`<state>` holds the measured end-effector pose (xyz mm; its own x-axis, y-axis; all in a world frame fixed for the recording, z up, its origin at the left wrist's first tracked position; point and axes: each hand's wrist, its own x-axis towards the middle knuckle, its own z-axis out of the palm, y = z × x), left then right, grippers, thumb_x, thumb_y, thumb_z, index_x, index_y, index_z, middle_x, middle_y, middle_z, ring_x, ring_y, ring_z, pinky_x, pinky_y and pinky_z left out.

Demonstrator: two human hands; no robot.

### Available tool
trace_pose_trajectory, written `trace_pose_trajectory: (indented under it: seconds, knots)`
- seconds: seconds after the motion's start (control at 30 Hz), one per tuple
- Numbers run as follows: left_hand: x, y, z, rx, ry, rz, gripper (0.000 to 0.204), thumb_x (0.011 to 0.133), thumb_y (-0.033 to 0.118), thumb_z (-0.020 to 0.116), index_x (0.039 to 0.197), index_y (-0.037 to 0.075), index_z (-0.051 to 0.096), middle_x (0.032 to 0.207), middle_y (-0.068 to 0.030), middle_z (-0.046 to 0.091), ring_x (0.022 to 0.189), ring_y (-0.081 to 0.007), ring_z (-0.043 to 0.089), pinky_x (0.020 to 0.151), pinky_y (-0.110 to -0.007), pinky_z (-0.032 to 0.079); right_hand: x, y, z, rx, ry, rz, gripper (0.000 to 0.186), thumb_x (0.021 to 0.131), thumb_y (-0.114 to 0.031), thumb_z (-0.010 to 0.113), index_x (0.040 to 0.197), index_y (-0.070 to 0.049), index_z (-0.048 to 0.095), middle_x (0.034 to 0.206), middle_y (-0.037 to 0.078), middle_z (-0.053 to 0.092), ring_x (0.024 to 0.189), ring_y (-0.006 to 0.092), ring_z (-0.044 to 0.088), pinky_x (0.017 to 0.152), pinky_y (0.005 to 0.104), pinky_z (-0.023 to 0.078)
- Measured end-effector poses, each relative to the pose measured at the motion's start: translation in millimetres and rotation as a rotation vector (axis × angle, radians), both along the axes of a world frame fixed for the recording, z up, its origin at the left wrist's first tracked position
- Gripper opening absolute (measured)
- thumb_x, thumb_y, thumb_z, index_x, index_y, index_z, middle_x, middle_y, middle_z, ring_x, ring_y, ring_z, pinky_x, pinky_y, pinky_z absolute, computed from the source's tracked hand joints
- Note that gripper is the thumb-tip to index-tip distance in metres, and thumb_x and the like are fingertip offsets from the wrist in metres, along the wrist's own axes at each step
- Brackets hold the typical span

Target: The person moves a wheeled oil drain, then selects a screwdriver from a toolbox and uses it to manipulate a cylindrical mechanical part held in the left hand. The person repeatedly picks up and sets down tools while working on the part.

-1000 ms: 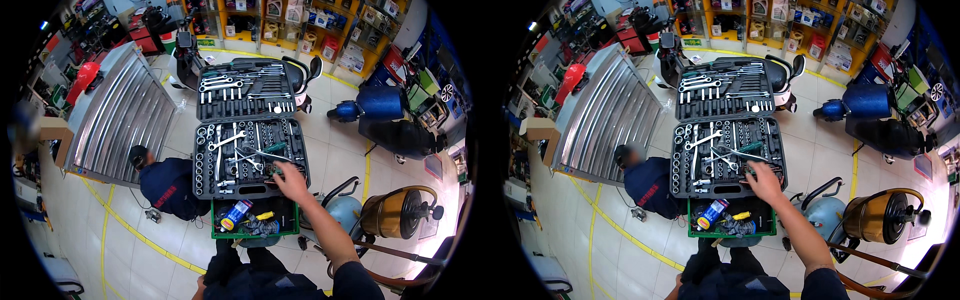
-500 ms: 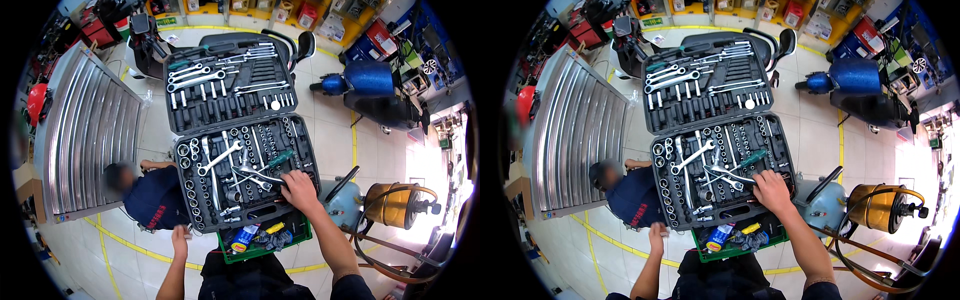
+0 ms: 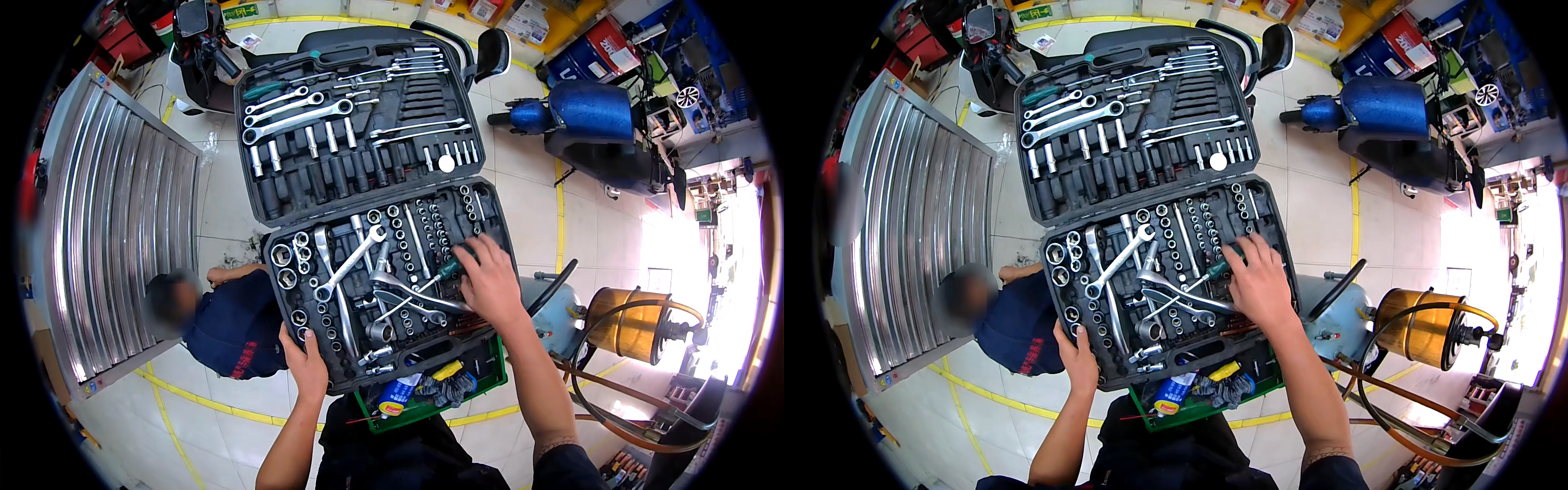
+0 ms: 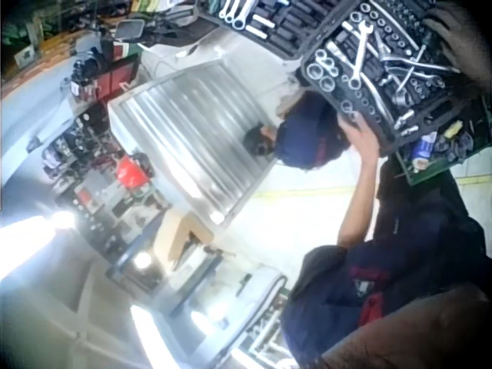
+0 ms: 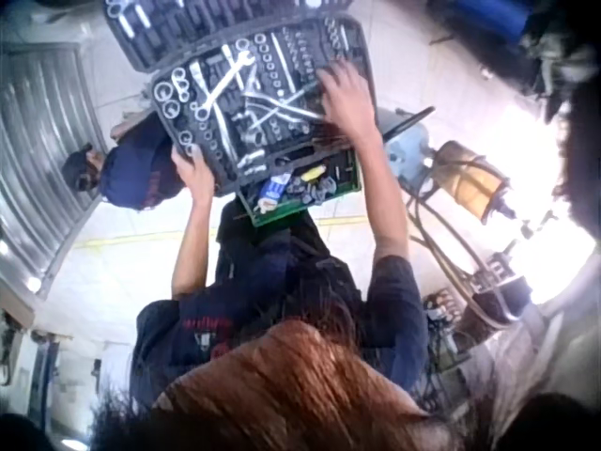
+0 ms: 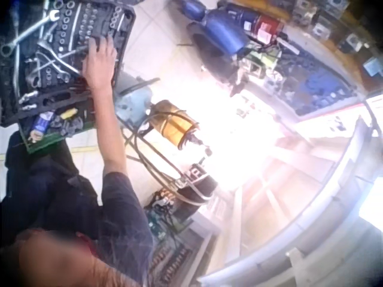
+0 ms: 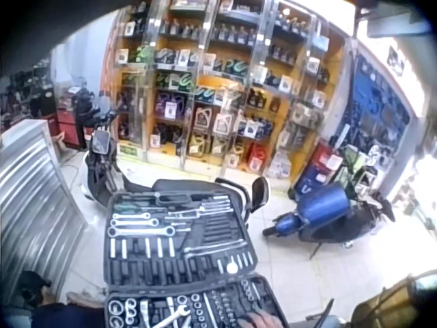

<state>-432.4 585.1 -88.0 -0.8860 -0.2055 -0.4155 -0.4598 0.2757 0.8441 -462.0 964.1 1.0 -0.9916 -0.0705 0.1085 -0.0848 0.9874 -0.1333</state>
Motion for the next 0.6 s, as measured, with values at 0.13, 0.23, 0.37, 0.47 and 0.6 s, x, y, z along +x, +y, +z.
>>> trace_pose_trajectory:
  seconds: [0.13, 0.23, 0.37, 0.47, 0.6]
  knots:
    - [-1.4, 1.7, 1.6, 0.002, 0.018, -0.012, 0.057, 0.113, 0.015, 0.058, 0.161, -0.007, 0.038, 0.15, -0.026, 0.058, 0.132, -0.0342, 0.061, 0.116, -0.042, 0.045, 6.6, 10.0, -20.6, -0.046, -0.119, -0.026, 0.046, 0.077, -0.006, 0.078, 0.123, -0.01, 0.071, 0.121, 0.012, 0.064, 0.116, 0.0359, 0.063, 0.096, 0.0487, 0.052]
    - [0.9, 0.7, -3.2, 0.011, 0.043, -0.011, 0.057, 0.112, 0.014, 0.059, 0.161, -0.006, 0.038, 0.152, -0.026, 0.057, 0.135, -0.0343, 0.059, 0.117, -0.043, 0.043, 21.1, 9.3, -9.7, -0.077, -0.241, -0.032, 0.045, 0.076, -0.006, 0.079, 0.12, -0.01, 0.071, 0.111, 0.011, 0.062, 0.109, 0.0349, 0.064, 0.09, 0.0479, 0.053]
    - [1.0, 2.1, -2.0, -0.002, 0.043, -0.012, 0.058, 0.112, 0.013, 0.059, 0.162, -0.007, 0.038, 0.152, -0.0259, 0.056, 0.136, -0.0353, 0.057, 0.119, -0.043, 0.041, 50.3, -3.1, 12.2, -0.153, -0.278, -0.053, 0.043, 0.079, -0.01, 0.081, 0.121, -0.01, 0.074, 0.111, 0.011, 0.064, 0.107, 0.0331, 0.066, 0.09, 0.046, 0.056]
    - [0.6, -0.1, -1.6, -0.024, 0.049, -0.037, 0.058, 0.112, 0.013, 0.059, 0.162, -0.007, 0.037, 0.152, -0.0259, 0.056, 0.136, -0.0353, 0.057, 0.119, -0.043, 0.041, 66.1, -16.9, 19.3, -0.265, -0.296, -0.094, 0.042, 0.086, -0.013, 0.082, 0.127, -0.01, 0.075, 0.116, 0.011, 0.066, 0.11, 0.0334, 0.067, 0.094, 0.0449, 0.057]
    - [-1.9, -1.3, -4.2, 0.007, 0.024, -0.019, 0.058, 0.112, 0.014, 0.06, 0.162, -0.007, 0.037, 0.152, -0.0259, 0.056, 0.136, -0.0349, 0.057, 0.119, -0.043, 0.041, 73.6, -37.0, 14.1, -0.306, -0.249, -0.084, 0.041, 0.093, -0.017, 0.081, 0.133, -0.009, 0.075, 0.125, 0.011, 0.068, 0.113, 0.0324, 0.067, 0.099, 0.0445, 0.055]
